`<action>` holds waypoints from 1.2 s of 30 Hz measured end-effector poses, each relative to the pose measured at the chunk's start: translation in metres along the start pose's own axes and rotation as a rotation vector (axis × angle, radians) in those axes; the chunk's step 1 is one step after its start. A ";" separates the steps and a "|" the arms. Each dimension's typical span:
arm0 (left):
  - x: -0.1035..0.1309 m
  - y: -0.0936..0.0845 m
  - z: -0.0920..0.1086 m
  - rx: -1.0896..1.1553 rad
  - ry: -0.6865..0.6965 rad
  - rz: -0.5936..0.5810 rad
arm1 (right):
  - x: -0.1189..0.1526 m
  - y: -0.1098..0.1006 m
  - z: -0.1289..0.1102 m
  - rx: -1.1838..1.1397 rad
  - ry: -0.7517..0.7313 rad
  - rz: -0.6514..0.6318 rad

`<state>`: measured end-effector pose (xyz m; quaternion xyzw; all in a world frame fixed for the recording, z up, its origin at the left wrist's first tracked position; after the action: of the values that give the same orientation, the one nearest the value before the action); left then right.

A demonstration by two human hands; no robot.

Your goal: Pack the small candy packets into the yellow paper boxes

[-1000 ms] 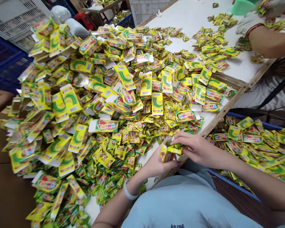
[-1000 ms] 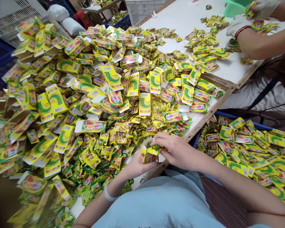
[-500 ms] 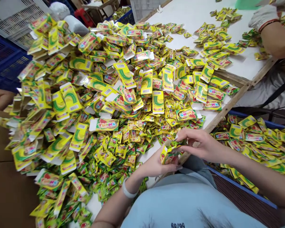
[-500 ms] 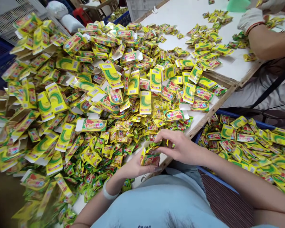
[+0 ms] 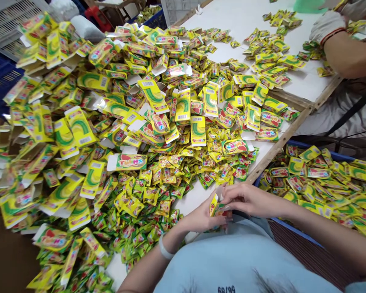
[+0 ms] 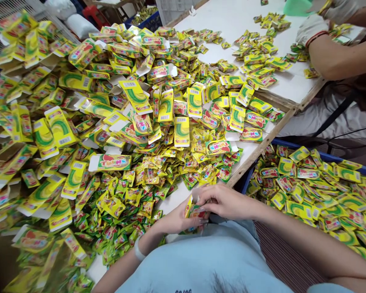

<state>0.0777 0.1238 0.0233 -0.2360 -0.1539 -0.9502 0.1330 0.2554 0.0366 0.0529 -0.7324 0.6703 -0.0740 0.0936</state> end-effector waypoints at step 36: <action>-0.019 -0.063 0.015 -1.338 0.908 0.793 | -0.026 -0.071 0.042 1.204 0.097 0.393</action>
<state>0.0797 0.1902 0.0116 0.0983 0.5914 -0.7274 0.3339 0.3315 0.0700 0.0291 -0.4106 0.6366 -0.4526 0.4705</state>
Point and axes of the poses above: each hand's wrist, its own x-axis away from the middle knuckle, its own y-axis out of the palm, z = x × y, the point moved 1 cm from there along -x, towards the middle knuckle, and after that the axes turned 9 degrees about z, right-handed, at the moved point
